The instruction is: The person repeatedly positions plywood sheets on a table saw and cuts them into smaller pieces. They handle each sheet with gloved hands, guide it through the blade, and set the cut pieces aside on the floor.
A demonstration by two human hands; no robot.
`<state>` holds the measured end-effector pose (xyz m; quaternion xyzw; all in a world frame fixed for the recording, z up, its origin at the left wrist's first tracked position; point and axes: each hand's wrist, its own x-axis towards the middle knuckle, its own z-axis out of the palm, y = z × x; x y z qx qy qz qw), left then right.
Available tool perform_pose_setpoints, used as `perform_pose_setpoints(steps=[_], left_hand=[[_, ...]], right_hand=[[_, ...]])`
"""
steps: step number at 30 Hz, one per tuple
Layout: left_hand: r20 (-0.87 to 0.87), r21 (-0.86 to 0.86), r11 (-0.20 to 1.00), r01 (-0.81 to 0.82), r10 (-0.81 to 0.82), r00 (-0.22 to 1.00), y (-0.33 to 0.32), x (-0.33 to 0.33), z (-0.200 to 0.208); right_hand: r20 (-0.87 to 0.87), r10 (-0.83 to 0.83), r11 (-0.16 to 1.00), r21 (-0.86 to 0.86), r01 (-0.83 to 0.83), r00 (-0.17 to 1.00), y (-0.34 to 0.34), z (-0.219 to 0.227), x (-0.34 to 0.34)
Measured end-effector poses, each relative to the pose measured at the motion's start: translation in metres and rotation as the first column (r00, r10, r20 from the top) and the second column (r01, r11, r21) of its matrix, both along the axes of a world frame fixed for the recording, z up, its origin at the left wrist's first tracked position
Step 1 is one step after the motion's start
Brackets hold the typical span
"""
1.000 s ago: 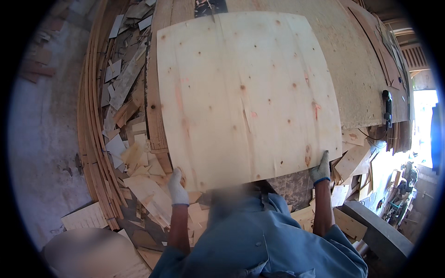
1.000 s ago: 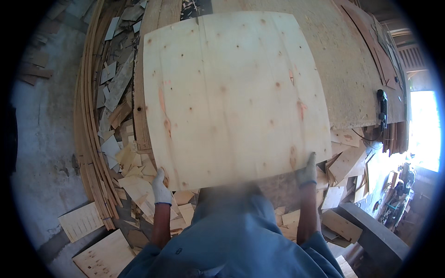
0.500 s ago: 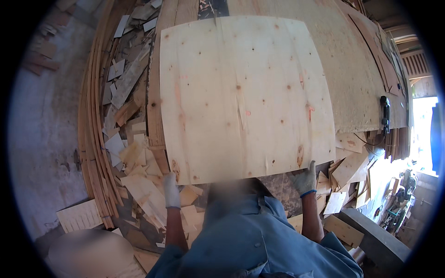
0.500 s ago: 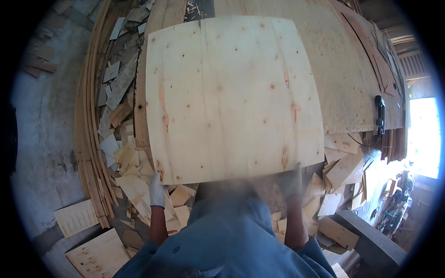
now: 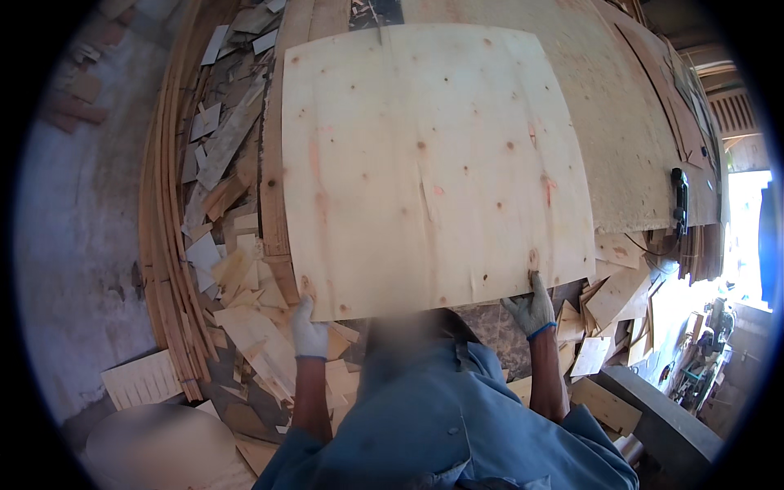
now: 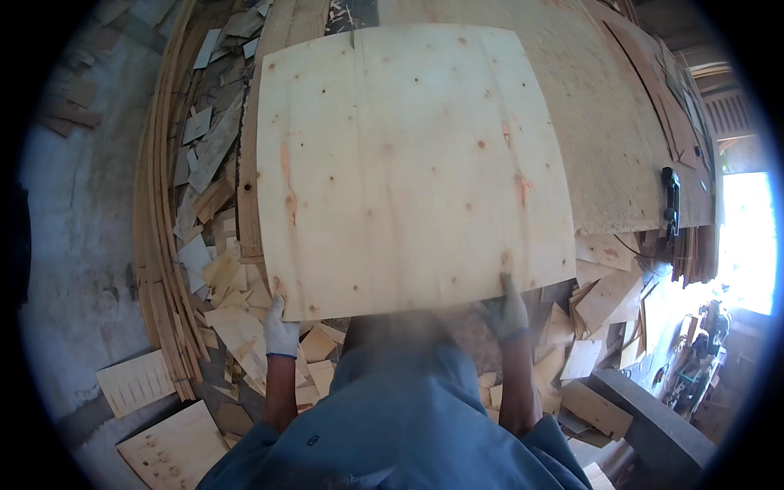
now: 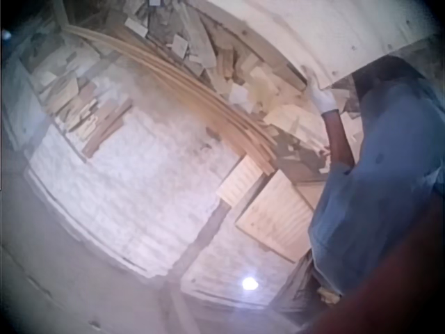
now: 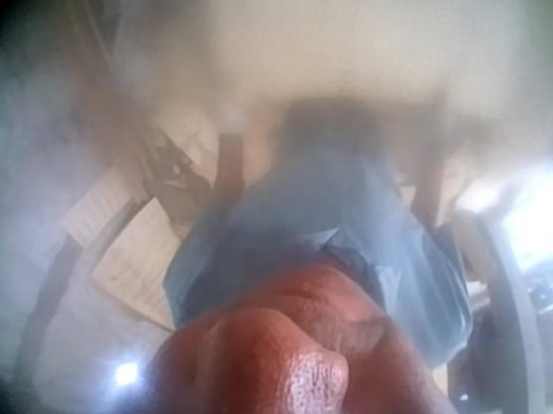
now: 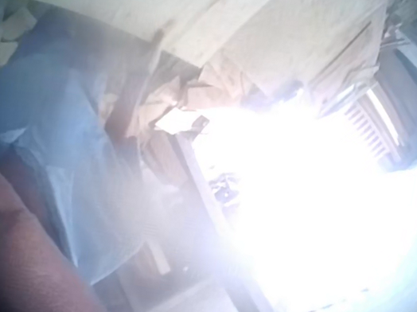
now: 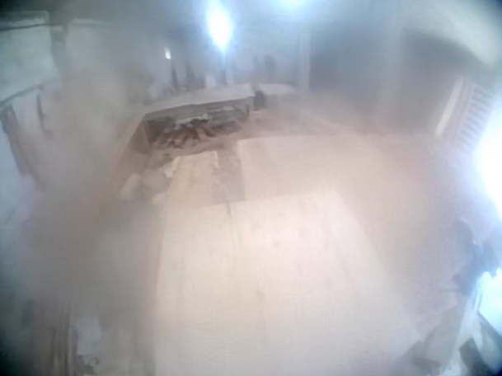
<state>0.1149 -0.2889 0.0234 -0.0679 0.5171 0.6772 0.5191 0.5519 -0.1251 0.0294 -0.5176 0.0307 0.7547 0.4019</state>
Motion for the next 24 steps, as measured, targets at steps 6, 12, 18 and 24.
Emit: perform_pose_setpoints(steps=[6, 12, 18, 24], left_hand=[[0.022, 0.010, 1.000, 0.015, -0.015, 1.000, 0.009, -0.001, 0.005], [0.032, -0.020, 0.999, -0.025, 0.026, 0.999, 0.022, -0.003, 0.011], [0.058, 0.010, 0.998, -0.058, 0.058, 0.997, 0.019, -0.019, -0.016], [0.045, 0.039, 0.996, -0.083, 0.081, 0.996, 0.038, -0.014, -0.006]], right_hand=[[0.087, -0.002, 1.000, 0.002, 0.002, 0.996, 0.009, -0.002, -0.003], [0.219, 0.149, 0.943, 0.261, -0.205, 0.964, 0.003, -0.021, 0.004], [0.059, 0.046, 0.990, 0.131, -0.053, 0.997, 0.023, 0.011, -0.015], [0.311, 0.197, 0.882, 0.358, -0.307, 0.930, 0.021, -0.032, 0.001]])
